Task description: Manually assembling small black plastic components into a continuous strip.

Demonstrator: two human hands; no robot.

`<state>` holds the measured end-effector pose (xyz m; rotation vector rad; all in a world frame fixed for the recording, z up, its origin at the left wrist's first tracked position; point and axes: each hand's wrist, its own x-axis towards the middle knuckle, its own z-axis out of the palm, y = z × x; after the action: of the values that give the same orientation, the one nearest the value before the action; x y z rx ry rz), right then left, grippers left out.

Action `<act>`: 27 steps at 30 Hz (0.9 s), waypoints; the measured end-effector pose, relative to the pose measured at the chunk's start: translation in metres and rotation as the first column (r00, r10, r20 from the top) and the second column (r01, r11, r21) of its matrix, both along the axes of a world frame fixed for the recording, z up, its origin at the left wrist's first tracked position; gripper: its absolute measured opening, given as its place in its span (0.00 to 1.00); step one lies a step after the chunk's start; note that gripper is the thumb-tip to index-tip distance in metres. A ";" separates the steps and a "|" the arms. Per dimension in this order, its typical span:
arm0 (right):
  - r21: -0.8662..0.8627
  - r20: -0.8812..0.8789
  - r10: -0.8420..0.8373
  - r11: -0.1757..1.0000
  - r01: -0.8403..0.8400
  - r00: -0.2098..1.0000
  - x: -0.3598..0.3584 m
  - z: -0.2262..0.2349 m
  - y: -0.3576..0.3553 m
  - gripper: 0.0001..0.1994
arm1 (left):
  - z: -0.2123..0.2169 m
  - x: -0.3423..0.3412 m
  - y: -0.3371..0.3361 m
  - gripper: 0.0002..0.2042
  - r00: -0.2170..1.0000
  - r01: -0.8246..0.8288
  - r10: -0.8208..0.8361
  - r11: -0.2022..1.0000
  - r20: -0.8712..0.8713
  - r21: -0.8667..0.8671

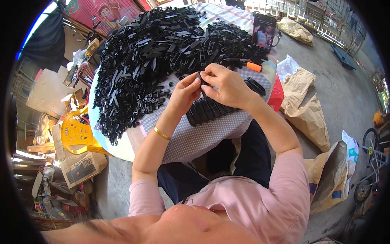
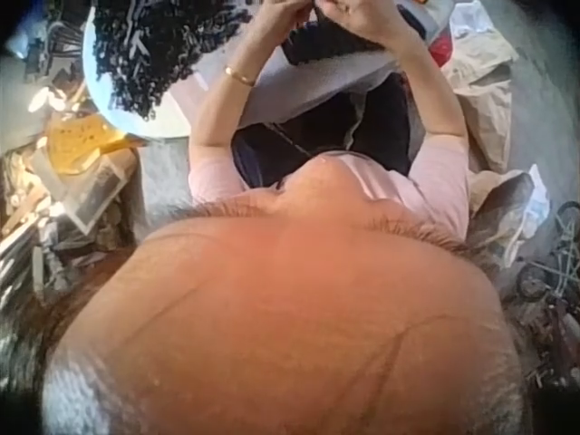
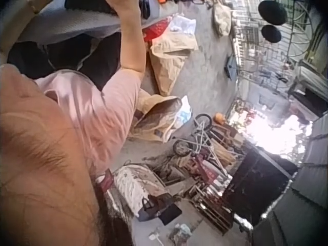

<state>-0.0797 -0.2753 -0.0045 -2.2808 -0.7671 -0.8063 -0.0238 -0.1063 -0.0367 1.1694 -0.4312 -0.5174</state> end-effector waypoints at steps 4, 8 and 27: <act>0.059 -0.025 -0.025 0.998 0.027 0.999 -0.010 0.003 -0.002 0.16 | 0.007 -0.010 -0.007 0.15 0.997 -0.038 0.038 0.999 -0.071 0.011; 0.166 -0.083 -0.153 0.972 0.165 0.985 -0.025 -0.003 0.005 0.19 | 0.012 -0.011 -0.006 0.16 0.993 0.008 -0.012 1.000 0.119 0.028; -0.054 -0.416 -0.412 0.901 0.430 0.811 -0.026 -0.049 -0.126 0.13 | -0.028 0.050 0.027 0.15 0.473 -0.805 0.030 0.422 0.880 0.418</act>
<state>-0.1060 -0.4009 -0.0537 -2.4969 -0.0396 -0.4715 0.0261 -0.0791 -0.0652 2.4041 -0.5647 0.5009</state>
